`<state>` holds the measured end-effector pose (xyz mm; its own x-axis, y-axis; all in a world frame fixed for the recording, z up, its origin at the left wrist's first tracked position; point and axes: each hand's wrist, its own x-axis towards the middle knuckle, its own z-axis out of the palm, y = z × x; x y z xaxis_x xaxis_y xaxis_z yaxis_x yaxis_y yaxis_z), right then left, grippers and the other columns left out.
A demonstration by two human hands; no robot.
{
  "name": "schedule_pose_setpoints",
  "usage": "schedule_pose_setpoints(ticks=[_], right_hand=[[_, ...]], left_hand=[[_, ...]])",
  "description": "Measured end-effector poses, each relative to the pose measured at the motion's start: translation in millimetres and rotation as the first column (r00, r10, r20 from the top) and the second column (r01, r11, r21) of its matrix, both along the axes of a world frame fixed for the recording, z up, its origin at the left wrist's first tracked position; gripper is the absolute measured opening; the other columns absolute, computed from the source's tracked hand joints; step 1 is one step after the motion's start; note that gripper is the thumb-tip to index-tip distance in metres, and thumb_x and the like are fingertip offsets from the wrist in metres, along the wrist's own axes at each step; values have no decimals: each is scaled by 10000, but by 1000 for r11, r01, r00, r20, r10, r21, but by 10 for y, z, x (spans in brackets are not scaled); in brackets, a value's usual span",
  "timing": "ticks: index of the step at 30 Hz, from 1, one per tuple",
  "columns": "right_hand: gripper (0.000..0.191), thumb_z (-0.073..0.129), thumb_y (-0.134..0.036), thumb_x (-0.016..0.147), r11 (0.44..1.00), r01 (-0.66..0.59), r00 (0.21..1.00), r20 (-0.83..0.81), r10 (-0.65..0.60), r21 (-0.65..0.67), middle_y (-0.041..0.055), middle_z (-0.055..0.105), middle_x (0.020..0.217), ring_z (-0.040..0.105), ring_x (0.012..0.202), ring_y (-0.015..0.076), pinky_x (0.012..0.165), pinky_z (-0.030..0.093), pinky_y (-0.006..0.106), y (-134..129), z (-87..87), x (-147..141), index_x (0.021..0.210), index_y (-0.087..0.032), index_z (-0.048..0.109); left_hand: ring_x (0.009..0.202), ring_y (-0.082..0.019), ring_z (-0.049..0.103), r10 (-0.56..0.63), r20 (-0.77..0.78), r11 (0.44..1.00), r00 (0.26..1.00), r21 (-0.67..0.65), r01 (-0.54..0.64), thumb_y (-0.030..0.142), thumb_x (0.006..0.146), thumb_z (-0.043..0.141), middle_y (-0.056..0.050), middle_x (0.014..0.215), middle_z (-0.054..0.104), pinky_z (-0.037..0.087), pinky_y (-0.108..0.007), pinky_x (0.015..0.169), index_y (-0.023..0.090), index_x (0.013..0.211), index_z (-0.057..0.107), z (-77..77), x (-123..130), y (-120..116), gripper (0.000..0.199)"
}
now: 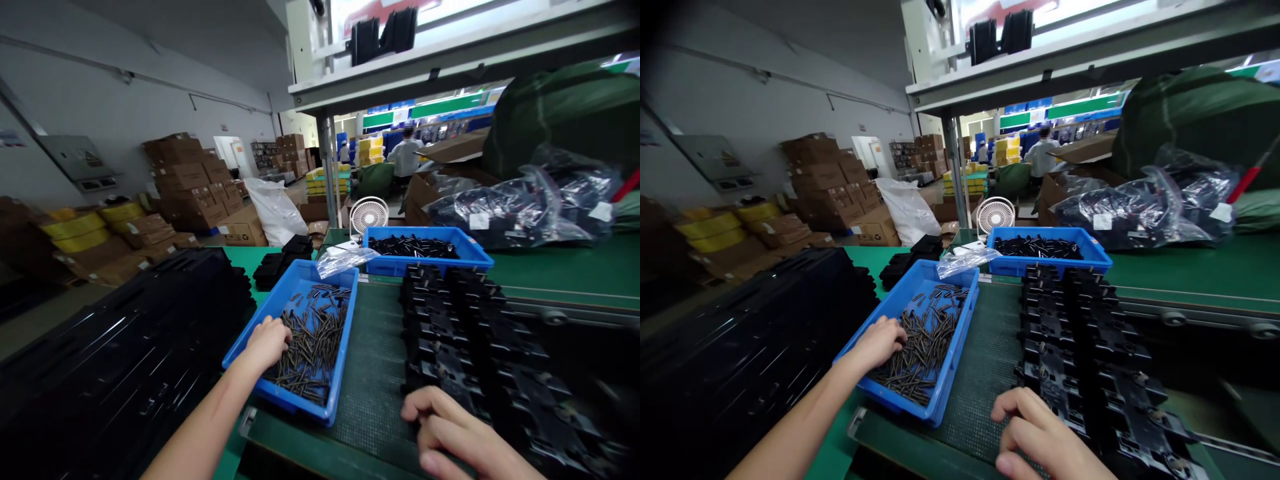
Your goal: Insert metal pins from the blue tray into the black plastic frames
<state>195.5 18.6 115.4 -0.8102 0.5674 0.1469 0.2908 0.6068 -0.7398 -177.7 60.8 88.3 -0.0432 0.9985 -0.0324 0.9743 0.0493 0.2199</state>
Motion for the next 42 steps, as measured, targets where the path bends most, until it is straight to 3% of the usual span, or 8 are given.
schedule_pose_setpoints(ticks=[4,10,17,25,32,38,40,42], right_hand=[[154,460,-289,928,1000,28,999,-33,-28,2,60,552,1053,582,964,165,847,495,231,-6,90,-78,791,-259,525],[100,491,-235,920,998,63,993,-101,-66,-30,27,542,1072,558,994,137,886,457,213,-13,161,-345,832,-248,537],[55,506,-245,917,992,123,987,-103,-119,31,9,601,925,557,862,150,754,425,234,180,-12,-995,921,-226,557],[370,355,-438,977,959,274,959,-97,-267,70,13,594,715,526,640,129,575,316,224,574,-156,-1520,776,-179,527],[327,427,-365,958,958,281,934,-215,-286,-53,-17,568,666,508,622,103,544,338,192,704,-252,-1508,726,-159,529],[108,503,-214,917,965,261,943,-214,-254,6,-6,647,823,581,748,117,676,420,194,707,-317,-1498,878,-171,594],[77,521,-168,892,954,293,940,-196,-278,55,17,635,879,571,824,144,746,423,229,646,-296,-1478,895,-174,597],[79,521,-168,889,931,317,945,-141,-294,179,45,609,926,544,885,174,772,421,261,543,-217,-1384,898,-174,600]], left_hand=[[905,-194,574,-38,-48,997,998,-67,34,286,790,662,-20,822,636,445,-400,839,161,695,615,-154,20,68,163],[892,-200,581,1,86,984,996,177,-16,215,852,514,-34,887,641,438,-344,815,206,825,584,15,71,-81,75],[852,-183,617,-5,305,888,952,439,-136,322,909,412,-35,924,626,473,-299,803,228,936,521,117,348,-269,146],[958,-215,588,-118,397,804,910,576,-147,245,893,451,-82,986,622,445,-345,904,204,945,607,16,773,-412,169],[1007,-228,621,-116,603,829,789,497,-257,301,861,522,-65,1069,667,455,-374,976,232,965,679,-13,827,-483,201],[810,-222,714,40,806,874,591,258,-412,355,891,444,-117,921,732,600,-375,748,124,1048,580,-151,748,-375,310],[792,-235,717,90,808,860,582,232,-454,353,899,404,-137,884,729,600,-402,735,102,1066,544,-191,689,-327,333],[835,-280,705,138,764,852,630,233,-468,345,873,438,-145,882,718,566,-487,795,114,1075,554,-222,632,-301,328]])
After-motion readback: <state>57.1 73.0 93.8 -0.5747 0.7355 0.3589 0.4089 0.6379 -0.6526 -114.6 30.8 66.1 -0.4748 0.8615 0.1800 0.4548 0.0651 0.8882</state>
